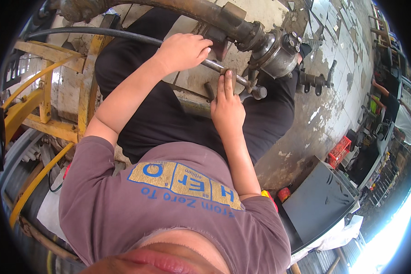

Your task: The person sits on the floor and uses a long metal bar to rotate and adjust a vehicle axle assembly mounted on a yellow stand. The hands repeatedly reposition the bar and apply force to turn the axle shaft.

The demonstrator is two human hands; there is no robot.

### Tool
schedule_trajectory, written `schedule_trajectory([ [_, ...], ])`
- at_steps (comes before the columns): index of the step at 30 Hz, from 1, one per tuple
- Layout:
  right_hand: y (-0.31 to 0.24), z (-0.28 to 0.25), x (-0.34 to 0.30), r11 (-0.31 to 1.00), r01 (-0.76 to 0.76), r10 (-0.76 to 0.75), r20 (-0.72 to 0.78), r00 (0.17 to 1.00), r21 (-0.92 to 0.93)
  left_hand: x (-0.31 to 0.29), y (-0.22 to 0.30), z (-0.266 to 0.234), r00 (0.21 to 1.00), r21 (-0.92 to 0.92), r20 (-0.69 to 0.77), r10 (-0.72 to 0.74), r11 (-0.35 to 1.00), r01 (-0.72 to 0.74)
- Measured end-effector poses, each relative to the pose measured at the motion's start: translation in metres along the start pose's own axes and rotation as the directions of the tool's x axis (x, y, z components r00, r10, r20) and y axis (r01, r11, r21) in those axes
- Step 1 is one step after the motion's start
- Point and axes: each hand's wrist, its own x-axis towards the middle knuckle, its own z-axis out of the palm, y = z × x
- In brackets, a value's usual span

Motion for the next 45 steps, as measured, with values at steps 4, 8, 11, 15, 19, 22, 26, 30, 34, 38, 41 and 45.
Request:
schedule_trajectory([
  [4,-0.003,-0.005,0.019,0.998,0.052,-0.052,-0.047,0.998,0.016,0.006,0.001,-0.01,0.998,0.013,0.05,-0.024,1.0,0.024],
  [8,0.0,0.003,0.013,0.998,0.07,-0.069,-0.061,0.996,0.003,0.005,0.0,-0.003,0.999,0.013,0.034,-0.019,1.0,0.018],
  [11,-0.006,-0.002,0.016,0.995,0.096,-0.093,-0.108,0.99,0.026,0.0,0.004,-0.003,0.998,0.008,0.055,-0.021,1.0,0.021],
  [15,-0.004,0.004,0.019,0.996,0.095,-0.094,-0.069,0.993,-0.001,0.004,-0.002,-0.004,1.0,0.019,0.008,0.005,1.0,-0.005],
  [19,-0.014,-0.002,0.023,0.994,0.108,-0.106,-0.067,0.992,0.029,0.004,-0.001,-0.009,0.997,0.023,0.075,-0.037,0.999,0.035],
  [22,-0.015,-0.003,0.021,0.996,0.088,-0.088,-0.003,0.996,0.018,-0.001,0.007,-0.002,0.998,0.022,0.067,-0.006,1.0,0.004],
  [26,-0.018,-0.006,0.027,0.992,0.113,-0.111,-0.048,0.993,0.053,0.003,0.005,-0.01,0.995,0.017,0.098,-0.034,0.999,0.033],
  [30,-0.012,-0.015,0.008,0.99,0.101,-0.094,-0.067,0.993,0.102,0.002,0.001,-0.001,1.0,0.012,0.023,-0.008,1.0,0.008],
  [34,0.006,-0.027,-0.013,0.993,0.054,-0.042,-0.119,0.992,0.104,0.003,0.002,-0.005,0.997,0.034,0.072,-0.025,0.999,0.022],
  [38,0.02,-0.013,-0.016,0.997,-0.014,0.019,-0.065,0.998,0.078,0.002,0.002,-0.004,0.997,0.037,0.067,-0.028,0.999,0.026],
  [41,0.012,-0.012,-0.007,0.997,-0.044,0.046,-0.037,0.998,0.057,0.002,0.004,-0.006,0.996,0.029,0.079,-0.029,0.999,0.026],
  [45,0.011,-0.01,-0.003,0.998,-0.062,0.062,0.009,0.998,0.033,0.001,0.003,-0.004,0.999,0.013,0.042,-0.015,1.0,0.014],
])
